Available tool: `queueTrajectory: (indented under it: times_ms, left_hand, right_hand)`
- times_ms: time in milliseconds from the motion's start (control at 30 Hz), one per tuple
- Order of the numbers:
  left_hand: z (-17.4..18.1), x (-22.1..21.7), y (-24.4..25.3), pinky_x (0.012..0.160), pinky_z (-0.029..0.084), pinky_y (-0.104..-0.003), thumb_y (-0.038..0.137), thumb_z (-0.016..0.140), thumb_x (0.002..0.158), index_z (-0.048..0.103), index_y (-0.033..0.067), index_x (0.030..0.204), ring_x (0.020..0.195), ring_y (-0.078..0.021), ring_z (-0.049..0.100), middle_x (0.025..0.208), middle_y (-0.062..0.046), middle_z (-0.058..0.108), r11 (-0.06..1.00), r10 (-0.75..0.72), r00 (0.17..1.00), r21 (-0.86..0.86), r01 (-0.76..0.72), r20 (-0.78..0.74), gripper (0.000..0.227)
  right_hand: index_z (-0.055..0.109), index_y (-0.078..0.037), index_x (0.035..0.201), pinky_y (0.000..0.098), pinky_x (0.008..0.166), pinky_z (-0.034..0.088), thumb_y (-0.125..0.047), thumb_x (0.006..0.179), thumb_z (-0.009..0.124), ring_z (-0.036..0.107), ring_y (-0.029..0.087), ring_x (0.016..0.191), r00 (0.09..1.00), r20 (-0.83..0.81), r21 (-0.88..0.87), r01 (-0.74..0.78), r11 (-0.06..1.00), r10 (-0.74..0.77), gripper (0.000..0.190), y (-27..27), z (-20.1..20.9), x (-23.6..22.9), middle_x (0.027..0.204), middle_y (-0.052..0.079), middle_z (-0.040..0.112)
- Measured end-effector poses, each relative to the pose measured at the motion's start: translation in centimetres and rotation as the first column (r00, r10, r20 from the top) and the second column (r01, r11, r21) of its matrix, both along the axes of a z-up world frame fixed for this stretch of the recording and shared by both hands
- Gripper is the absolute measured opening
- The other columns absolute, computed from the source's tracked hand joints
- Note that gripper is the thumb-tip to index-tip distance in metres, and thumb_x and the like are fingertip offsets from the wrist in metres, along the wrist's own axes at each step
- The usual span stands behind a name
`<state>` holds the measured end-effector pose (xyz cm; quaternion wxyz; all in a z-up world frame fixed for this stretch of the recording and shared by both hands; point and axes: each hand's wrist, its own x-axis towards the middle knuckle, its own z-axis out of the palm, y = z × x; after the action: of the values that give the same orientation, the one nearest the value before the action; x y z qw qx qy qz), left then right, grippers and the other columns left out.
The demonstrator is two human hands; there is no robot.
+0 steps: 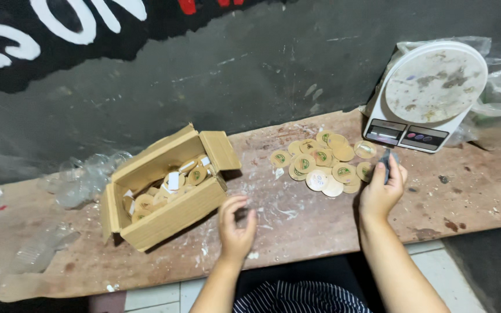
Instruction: The person repeatedly picks up small round wooden coasters from a cardboard box and rubs their edges with a grey sanding block. After sanding, the person places the coasters onto a pile on the table to the right. The process is repeated for multiple coasters throughout the clip.
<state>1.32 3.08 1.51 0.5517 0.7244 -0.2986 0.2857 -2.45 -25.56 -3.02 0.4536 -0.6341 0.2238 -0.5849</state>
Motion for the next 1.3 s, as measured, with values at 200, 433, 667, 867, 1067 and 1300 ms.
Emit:
queueTrajectory:
  times_ms: [200,433,667,867,1067,1300]
  left_hand:
    - [6.6,3.6,6.7,0.089,0.037,-0.043,0.002,0.053,0.082,0.054,0.0039,0.074,0.088,-0.03,0.057,0.087,-0.011,0.059,0.922,0.263,0.89,0.176,-0.346,0.372,0.008]
    - [8.4,10.1,13.8,0.085,0.038,-0.04,0.011,0.053,0.078,0.053,0.0084,0.107,0.099,-0.0292,0.052,0.104,-0.009,0.059,0.665,0.569,0.822,0.587,-0.461,0.002,0.028]
    - [8.0,12.0,14.6,0.092,0.035,-0.041,0.043,0.066,0.069,0.052,0.0176,0.118,0.114,-0.0234,0.044,0.122,-0.003,0.05,0.561,0.613,0.657,0.827,0.029,-0.439,0.057]
    - [7.7,12.0,14.5,0.095,0.029,-0.044,0.04,0.065,0.07,0.05,0.0262,0.122,0.118,-0.0271,0.037,0.125,-0.002,0.048,0.537,0.584,0.681,0.839,0.083,-0.442,0.056]
    - [9.1,10.6,13.7,0.085,0.023,-0.036,0.017,0.05,0.082,0.063,0.0268,0.092,0.11,-0.0189,0.044,0.109,0.003,0.054,0.572,0.561,0.728,0.82,0.005,-0.395,0.019]
    - [7.5,11.9,14.5,0.089,0.038,-0.044,0.021,0.048,0.084,0.056,0.0178,0.113,0.109,-0.0313,0.049,0.111,-0.008,0.06,0.538,0.625,0.69,0.842,-0.042,-0.365,0.03]
  right_hand:
    - [0.056,0.007,0.112,0.0334,0.093,0.036,0.0,0.09,0.053,0.046,0.025,0.101,1.0,0.011,-0.058,0.012,0.998,-0.011,0.024,0.0,-1.1,0.4,0.103,0.015,0.046]
    - [0.057,0.012,0.114,0.0352,0.092,0.036,0.005,0.091,0.052,0.046,0.028,0.099,0.998,-0.031,-0.145,-0.067,0.987,0.063,0.024,0.6,-0.3,0.1,0.102,0.017,0.044]
    - [0.056,0.012,0.116,0.0309,0.091,0.039,0.003,0.092,0.049,0.049,0.023,0.102,0.993,-0.044,-0.042,-0.113,0.993,0.111,0.026,1.0,-0.2,0.4,0.106,0.012,0.042]
    - [0.057,0.011,0.114,0.0314,0.094,0.038,0.004,0.091,0.05,0.049,0.023,0.102,0.993,-0.059,-0.063,-0.102,0.993,0.098,0.025,0.5,-0.9,0.6,0.106,0.013,0.043]
    - [0.057,0.008,0.115,0.0308,0.093,0.038,0.002,0.091,0.05,0.049,0.022,0.101,0.99,-0.084,-0.026,-0.119,0.992,0.117,0.026,0.8,-0.3,0.3,0.105,0.011,0.043]
    - [0.057,0.008,0.115,0.0302,0.094,0.037,0.003,0.09,0.05,0.048,0.022,0.103,0.987,-0.099,-0.018,-0.132,0.991,0.129,0.027,0.7,-0.3,0.4,0.106,0.011,0.045]
